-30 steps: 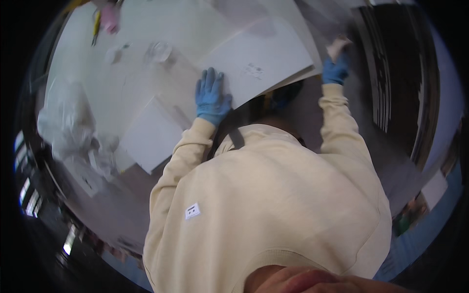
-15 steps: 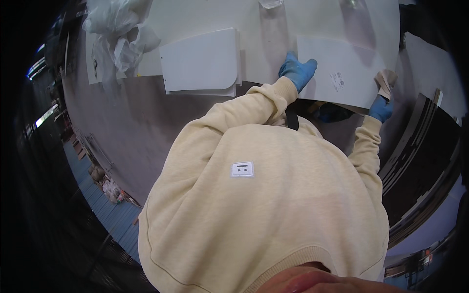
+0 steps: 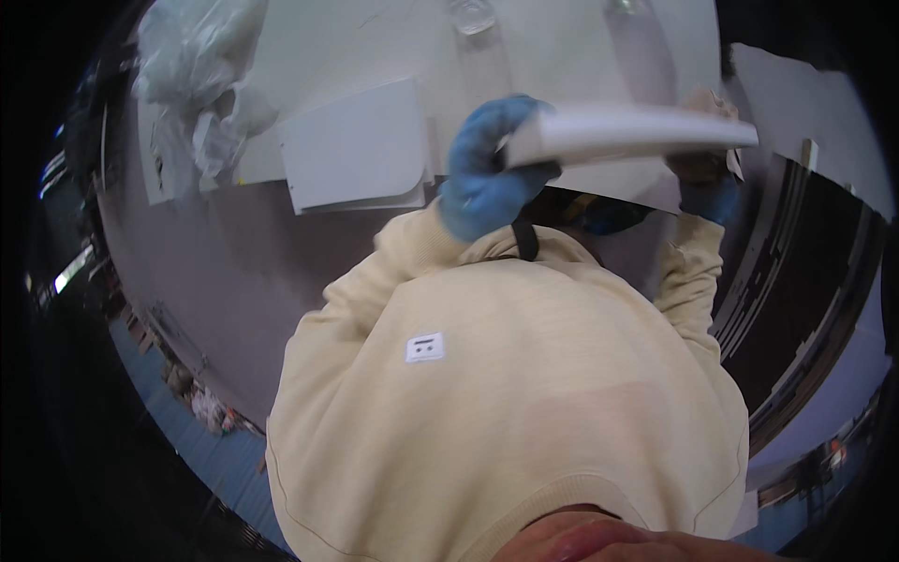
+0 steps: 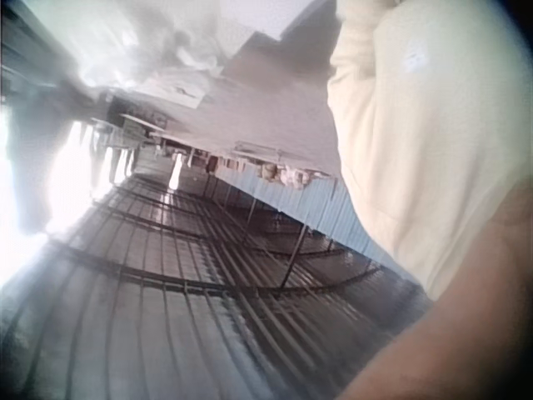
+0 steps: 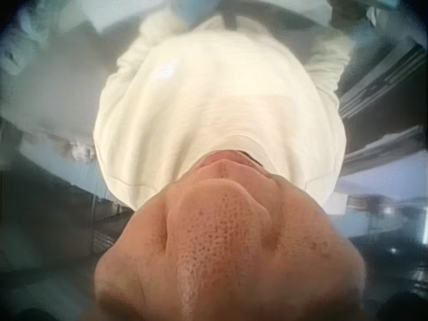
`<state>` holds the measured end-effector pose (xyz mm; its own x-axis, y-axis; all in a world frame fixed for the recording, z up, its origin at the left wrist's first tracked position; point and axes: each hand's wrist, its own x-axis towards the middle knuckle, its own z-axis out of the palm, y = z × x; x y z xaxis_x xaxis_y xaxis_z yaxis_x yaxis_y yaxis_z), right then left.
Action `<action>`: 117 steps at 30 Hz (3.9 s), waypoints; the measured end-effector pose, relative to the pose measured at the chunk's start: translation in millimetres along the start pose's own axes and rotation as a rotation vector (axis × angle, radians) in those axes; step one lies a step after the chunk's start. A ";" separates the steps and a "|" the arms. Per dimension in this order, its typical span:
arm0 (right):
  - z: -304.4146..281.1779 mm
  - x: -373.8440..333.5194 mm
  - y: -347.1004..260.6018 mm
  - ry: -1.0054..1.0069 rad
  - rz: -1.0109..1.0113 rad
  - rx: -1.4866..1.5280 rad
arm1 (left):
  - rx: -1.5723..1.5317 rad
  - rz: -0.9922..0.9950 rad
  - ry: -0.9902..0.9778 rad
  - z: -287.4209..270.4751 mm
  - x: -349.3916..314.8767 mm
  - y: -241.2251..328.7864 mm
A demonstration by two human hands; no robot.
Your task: The person wipes a white panel with a cloth, then stacks it with other panels. The person then covers the stacked panels with a large plastic sheet, smoothing and tucking the edges.
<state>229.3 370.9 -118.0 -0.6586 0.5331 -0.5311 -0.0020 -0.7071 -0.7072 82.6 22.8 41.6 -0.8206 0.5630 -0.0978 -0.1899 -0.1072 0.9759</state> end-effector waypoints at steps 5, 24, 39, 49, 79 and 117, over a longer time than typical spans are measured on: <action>28.4 18.9 15.9 -0.600 -0.129 0.273 | 0.831 0.708 -0.261 -71.8 -15.9 37.4; 273.9 -85.2 228.3 -0.311 0.071 0.091 | 1.184 0.958 -0.140 -421.9 -97.5 -37.8; 437.2 -150.0 368.6 -0.696 -1.174 -1.184 | 0.966 0.049 0.430 -474.3 -135.3 -114.4; 451.5 -2.7 274.5 -0.129 -1.085 -1.290 | 0.633 -0.282 0.499 -452.4 -126.6 -99.3; 319.9 -100.3 292.3 -0.081 -1.263 -1.464 | 0.493 -0.290 0.484 -461.8 -125.5 -106.2; 373.3 -164.6 297.9 -0.857 -1.063 -1.753 | 0.121 -0.317 0.396 -482.4 -64.4 -83.0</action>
<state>56.2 -101.0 -67.0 -0.9462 -0.2913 0.1406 -0.3229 0.8770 -0.3559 -108.8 -399.9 -127.1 -0.8782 0.1972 -0.4357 -0.4177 0.1271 0.8996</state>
